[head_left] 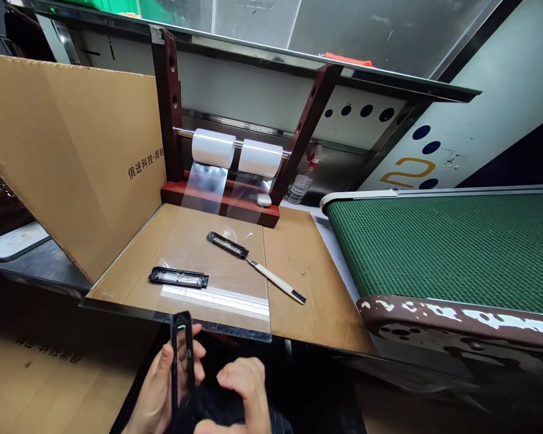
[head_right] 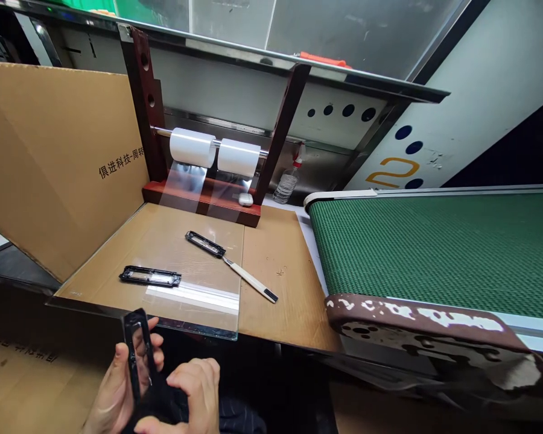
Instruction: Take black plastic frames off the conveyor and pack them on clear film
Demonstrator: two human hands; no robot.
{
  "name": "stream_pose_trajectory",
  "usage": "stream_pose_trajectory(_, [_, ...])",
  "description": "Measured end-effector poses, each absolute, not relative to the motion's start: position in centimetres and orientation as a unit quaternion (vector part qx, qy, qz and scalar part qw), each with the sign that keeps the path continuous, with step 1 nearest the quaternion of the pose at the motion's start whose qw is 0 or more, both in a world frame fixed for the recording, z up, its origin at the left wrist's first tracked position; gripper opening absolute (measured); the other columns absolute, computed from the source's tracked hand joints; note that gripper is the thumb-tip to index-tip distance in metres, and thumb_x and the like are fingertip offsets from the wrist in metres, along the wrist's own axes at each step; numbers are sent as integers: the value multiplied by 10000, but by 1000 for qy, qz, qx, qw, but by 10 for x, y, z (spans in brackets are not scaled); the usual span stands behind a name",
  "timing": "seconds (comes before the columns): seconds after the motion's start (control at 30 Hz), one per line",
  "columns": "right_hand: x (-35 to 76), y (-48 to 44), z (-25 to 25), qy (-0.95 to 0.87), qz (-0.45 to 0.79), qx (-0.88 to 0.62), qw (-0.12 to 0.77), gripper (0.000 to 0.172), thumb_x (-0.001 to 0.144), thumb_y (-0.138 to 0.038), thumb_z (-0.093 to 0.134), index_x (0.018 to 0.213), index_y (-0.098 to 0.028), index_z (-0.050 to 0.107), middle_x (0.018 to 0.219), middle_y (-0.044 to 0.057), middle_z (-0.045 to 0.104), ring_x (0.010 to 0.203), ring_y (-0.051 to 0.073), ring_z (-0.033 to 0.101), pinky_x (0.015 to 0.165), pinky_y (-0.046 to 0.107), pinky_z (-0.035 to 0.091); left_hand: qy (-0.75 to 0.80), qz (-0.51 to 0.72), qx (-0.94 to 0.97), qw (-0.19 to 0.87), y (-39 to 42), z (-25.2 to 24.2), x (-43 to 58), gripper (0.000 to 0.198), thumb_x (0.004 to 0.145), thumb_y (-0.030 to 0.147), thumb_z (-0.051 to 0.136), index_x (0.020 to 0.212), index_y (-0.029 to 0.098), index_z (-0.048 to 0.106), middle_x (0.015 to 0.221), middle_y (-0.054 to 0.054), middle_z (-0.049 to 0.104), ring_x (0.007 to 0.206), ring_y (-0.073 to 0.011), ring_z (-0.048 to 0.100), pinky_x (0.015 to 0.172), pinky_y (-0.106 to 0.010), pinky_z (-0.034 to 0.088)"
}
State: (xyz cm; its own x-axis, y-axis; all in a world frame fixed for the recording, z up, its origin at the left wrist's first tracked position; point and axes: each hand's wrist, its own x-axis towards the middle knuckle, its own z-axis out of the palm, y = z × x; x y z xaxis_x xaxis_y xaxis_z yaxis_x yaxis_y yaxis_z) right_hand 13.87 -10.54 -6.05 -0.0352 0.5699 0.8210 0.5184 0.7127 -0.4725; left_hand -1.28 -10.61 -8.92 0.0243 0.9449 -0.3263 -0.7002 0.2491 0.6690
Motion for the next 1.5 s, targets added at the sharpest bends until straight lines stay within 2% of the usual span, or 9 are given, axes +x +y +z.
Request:
stream_pose_trajectory(0.13, [178,-84,-28,-837,5,-344,425,275,1020,-391,472,1233,-231,543,1144,102,670,1082,242,631,952,415,479,347,443,265,783,-103,-86,-31,587,704,626,765,1047,154,701,721,-58,713,440,-123,616,411,-203,460])
stream_pose_trajectory(0.23, [193,-67,-10,-924,19,-299,238,400,1007,-353,512,1399,-289,468,1489,79,461,1403,259,372,1145,490,318,326,332,325,823,-99,-78,-38,696,643,690,770,1030,122,664,704,-96,726,412,-145,628,375,-190,422])
stream_pose_trajectory(0.37, [190,-53,11,-965,49,-233,115,445,995,-302,528,1431,-269,443,1592,15,303,1490,204,169,1227,459,143,320,246,368,838,-94,-64,-41,781,630,764,718,1097,151,587,709,-86,745,423,-132,634,365,-164,375])
stream_pose_trajectory(0.57, [185,-48,24,-975,26,-182,125,253,961,-298,612,1204,-227,613,1529,-1,421,1479,182,207,1240,425,48,338,166,433,819,-86,-47,-42,866,545,879,644,1048,187,512,719,-50,738,417,-124,608,383,-189,389])
stream_pose_trajectory(0.67, [189,-49,26,-972,28,-198,125,208,976,-276,581,1176,-227,616,1499,0,465,1472,176,234,1242,420,103,363,148,506,769,-75,-35,-44,728,658,861,567,947,195,517,770,-55,737,485,-153,638,417,-219,402])
stream_pose_trajectory(0.83, [197,-53,27,-945,30,-293,140,162,944,-269,613,1092,-204,606,1470,49,499,1446,210,309,1215,434,235,420,177,682,572,-58,-8,-50,283,878,492,601,979,241,682,1011,-22,738,925,-221,679,820,-313,502])
stream_pose_trajectory(0.93, [200,-54,24,-928,18,-335,164,167,914,-235,630,1069,-183,597,1468,93,494,1433,239,339,1192,477,289,437,182,758,448,-53,5,-48,395,816,357,709,1202,322,635,1213,-29,698,1107,-273,635,981,-386,464])
stream_pose_trajectory(1.17, [200,-51,23,-882,32,-414,221,246,788,-154,684,1016,-182,597,1409,152,536,1394,317,395,1121,597,356,435,159,865,191,-43,15,-24,444,793,184,698,1231,169,624,1163,-195,687,1058,-424,635,914,-603,489])
stream_pose_trajectory(1.5, [206,-49,22,-858,69,-457,224,273,774,-165,738,1008,-194,601,1404,155,533,1388,329,401,1112,638,329,395,194,897,45,-36,-5,-36,313,873,131,494,1167,208,571,1140,-132,672,996,-311,651,855,-434,535])
